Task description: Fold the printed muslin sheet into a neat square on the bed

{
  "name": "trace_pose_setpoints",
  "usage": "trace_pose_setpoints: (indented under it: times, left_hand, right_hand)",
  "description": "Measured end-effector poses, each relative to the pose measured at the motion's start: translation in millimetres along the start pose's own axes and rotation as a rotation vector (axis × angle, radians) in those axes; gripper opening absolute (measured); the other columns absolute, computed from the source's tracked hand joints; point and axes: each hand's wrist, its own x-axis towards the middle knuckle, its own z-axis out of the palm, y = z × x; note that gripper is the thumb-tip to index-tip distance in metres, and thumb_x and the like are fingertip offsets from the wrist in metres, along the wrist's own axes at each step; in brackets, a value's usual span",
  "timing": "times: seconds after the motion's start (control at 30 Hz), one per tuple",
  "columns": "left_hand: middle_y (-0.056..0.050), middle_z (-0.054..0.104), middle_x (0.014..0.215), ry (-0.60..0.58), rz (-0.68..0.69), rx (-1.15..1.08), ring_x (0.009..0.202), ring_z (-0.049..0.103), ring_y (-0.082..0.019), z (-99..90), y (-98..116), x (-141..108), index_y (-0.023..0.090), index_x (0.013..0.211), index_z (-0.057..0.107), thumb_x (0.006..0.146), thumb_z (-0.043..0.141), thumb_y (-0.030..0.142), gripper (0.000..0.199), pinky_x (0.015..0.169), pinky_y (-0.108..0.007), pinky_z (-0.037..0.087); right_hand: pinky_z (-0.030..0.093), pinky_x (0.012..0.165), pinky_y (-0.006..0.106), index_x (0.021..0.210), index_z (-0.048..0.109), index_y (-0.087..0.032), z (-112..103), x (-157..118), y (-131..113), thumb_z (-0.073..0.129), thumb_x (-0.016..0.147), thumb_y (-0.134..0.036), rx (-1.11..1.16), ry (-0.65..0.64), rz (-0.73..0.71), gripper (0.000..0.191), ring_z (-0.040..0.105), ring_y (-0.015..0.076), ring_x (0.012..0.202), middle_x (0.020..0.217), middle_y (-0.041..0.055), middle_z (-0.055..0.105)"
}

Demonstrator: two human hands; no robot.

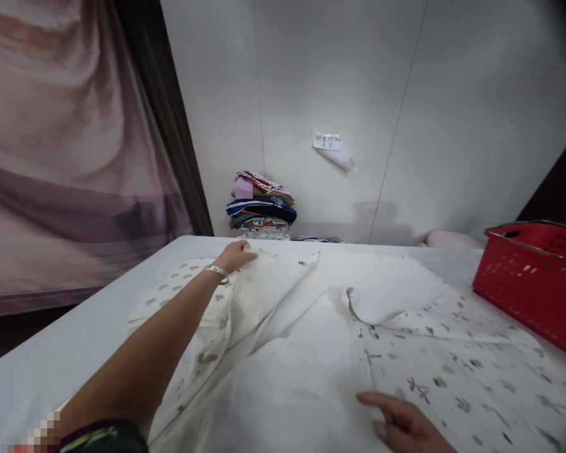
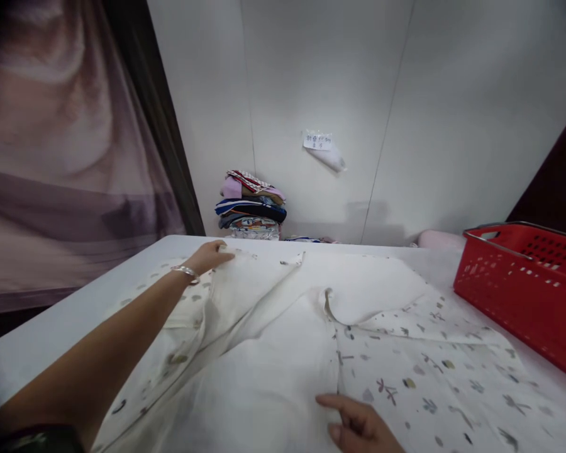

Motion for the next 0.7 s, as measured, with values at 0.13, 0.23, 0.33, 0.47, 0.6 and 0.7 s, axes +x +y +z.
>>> trace_pose_setpoints:
  times: [0.13, 0.23, 0.33, 0.47, 0.6, 0.7]
  left_hand:
    - [0.005, 0.049, 0.056, 0.144, 0.113, -0.453, 0.051, 0.045, -0.010, -26.3, 31, -75, 0.017, 0.078, 0.057, 0.065, 0.061, 0.041, 0.028, 0.045, -0.020, 0.033]
    - [0.006, 0.046, 0.055, 0.057, 0.154, -0.617, 0.049, 0.039, -0.007, -17.4, 52, -133, 0.018, 0.077, 0.057, 0.067, 0.063, 0.040, 0.025, 0.046, -0.019, 0.030]
    - [0.004, 0.051, 0.061, -0.017, 0.139, -0.847, 0.055, 0.044, -0.008, 5.5, 58, -174, 0.017, 0.074, 0.056, 0.071, 0.062, 0.039, 0.022, 0.053, -0.020, 0.036]
    - [0.002, 0.054, 0.065, -0.050, -0.011, -1.071, 0.059, 0.046, -0.009, 32.7, 54, -203, 0.016, 0.074, 0.057, 0.072, 0.061, 0.039, 0.024, 0.056, -0.021, 0.037]
    - [0.002, 0.055, 0.066, -0.033, -0.118, -1.194, 0.058, 0.046, -0.008, 44.1, 53, -214, 0.016, 0.075, 0.059, 0.071, 0.062, 0.042, 0.026, 0.056, -0.021, 0.037]
    - [0.002, 0.055, 0.066, 0.001, -0.141, -1.192, 0.058, 0.046, -0.009, 45.5, 54, -218, 0.015, 0.074, 0.060, 0.071, 0.062, 0.043, 0.028, 0.059, -0.022, 0.039]
  right_hand:
    - [0.036, 0.035, 0.021, 0.107, 0.061, -0.027, 13, 12, -63, 0.066, 0.071, -0.042, 0.374, -0.039, -0.014, 0.039, 0.043, 0.0075, 0.035, 0.054, -0.0050, 0.050]
    - [0.041, 0.045, 0.016, 0.106, 0.059, -0.027, 29, 36, -104, 0.066, 0.072, -0.030, 0.677, -0.063, -0.212, 0.035, 0.058, 0.0083, 0.059, 0.080, -0.0013, 0.062]
    - [0.048, 0.056, 0.017, 0.104, 0.059, -0.025, 54, 58, -116, 0.069, 0.064, -0.017, 0.736, -0.203, -0.236, 0.042, 0.061, 0.0158, 0.093, 0.115, 0.0027, 0.058]
    - [0.051, 0.062, 0.025, 0.111, 0.054, -0.026, 88, 69, -99, 0.068, 0.064, -0.017, 0.592, -0.144, -0.311, 0.050, 0.060, 0.0192, 0.096, 0.126, 0.0052, 0.050]
    - [0.046, 0.047, 0.023, 0.103, 0.054, -0.021, 105, 73, -80, 0.067, 0.063, -0.024, 0.313, 0.041, -0.409, 0.041, 0.058, 0.0126, 0.065, 0.100, 0.0045, 0.061]
    - [0.040, 0.043, 0.021, 0.088, 0.052, -0.021, 107, 73, -77, 0.065, 0.064, -0.026, 0.171, 0.112, -0.476, 0.027, 0.049, 0.0105, 0.051, 0.067, -0.0034, 0.056]
